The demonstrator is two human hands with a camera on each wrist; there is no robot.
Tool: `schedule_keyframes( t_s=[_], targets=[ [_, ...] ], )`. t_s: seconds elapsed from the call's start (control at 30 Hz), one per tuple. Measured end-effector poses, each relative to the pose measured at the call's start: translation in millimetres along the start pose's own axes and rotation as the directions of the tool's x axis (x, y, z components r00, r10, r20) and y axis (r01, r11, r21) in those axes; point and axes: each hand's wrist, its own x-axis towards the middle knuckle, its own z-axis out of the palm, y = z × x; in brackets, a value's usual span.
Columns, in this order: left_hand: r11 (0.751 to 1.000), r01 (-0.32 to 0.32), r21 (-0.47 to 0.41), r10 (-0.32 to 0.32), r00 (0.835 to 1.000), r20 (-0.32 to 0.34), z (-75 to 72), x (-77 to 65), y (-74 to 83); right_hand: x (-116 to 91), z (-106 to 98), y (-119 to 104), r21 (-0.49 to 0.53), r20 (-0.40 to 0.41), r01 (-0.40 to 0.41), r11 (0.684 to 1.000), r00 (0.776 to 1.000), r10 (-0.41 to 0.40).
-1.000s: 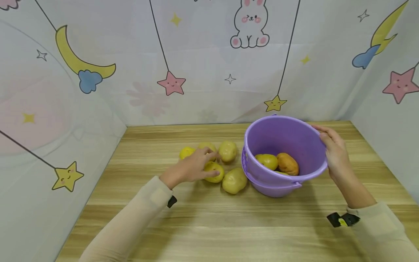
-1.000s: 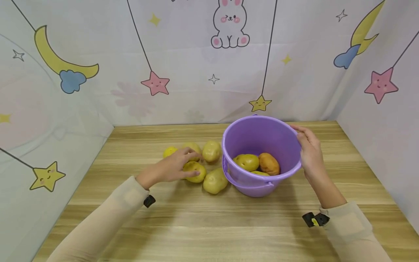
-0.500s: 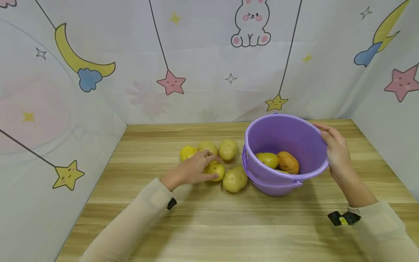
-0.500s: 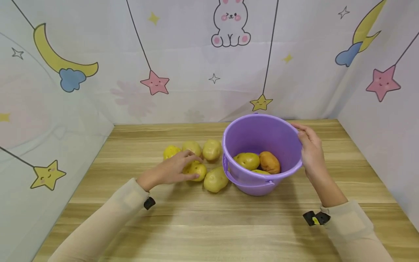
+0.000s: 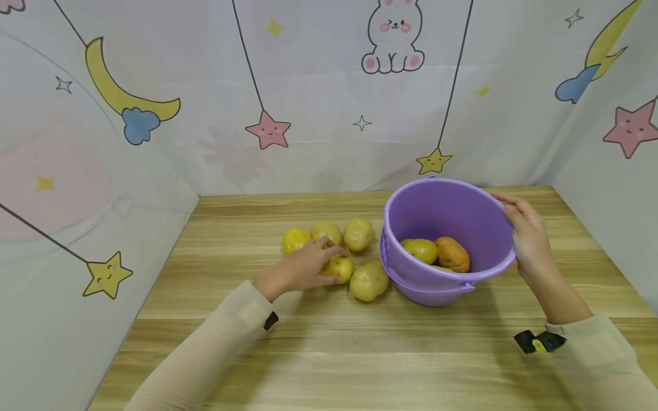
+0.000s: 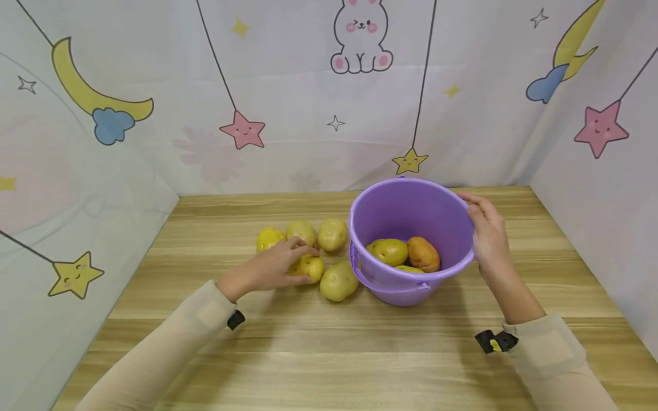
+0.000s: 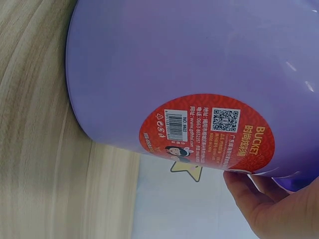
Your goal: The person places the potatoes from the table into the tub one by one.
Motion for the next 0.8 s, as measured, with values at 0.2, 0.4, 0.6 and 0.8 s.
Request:
schedule_keyframes(
  t_s=[0.2,0.4,0.6,0.8],
  targets=[
    [1.0,-0.02,-0.013,0.02,1.0,-0.002,1.9,0.0,1.5,-0.2,-0.2,0.7,0.01,0.0,0.003,1.0,1.0,-0.003],
    [0.999,-0.028,-0.031,0.028,1.0,0.0,2.7,-0.2,2.2,-0.3,-0.9,1.0,0.006,-0.001,-0.004,1.0,1.0,0.004],
    [0.998,-0.051,-0.028,0.051,0.999,-0.004,3.0,1.2,1.7,-0.1,-0.8,0.2,-0.008,-0.014,-0.015,1.0,1.0,0.015],
    [0.999,-0.029,-0.016,0.03,0.999,0.017,3.9,0.7,2.4,-0.2,-0.1,0.7,0.011,-0.008,-0.014,1.0,1.0,0.014]
  ],
)
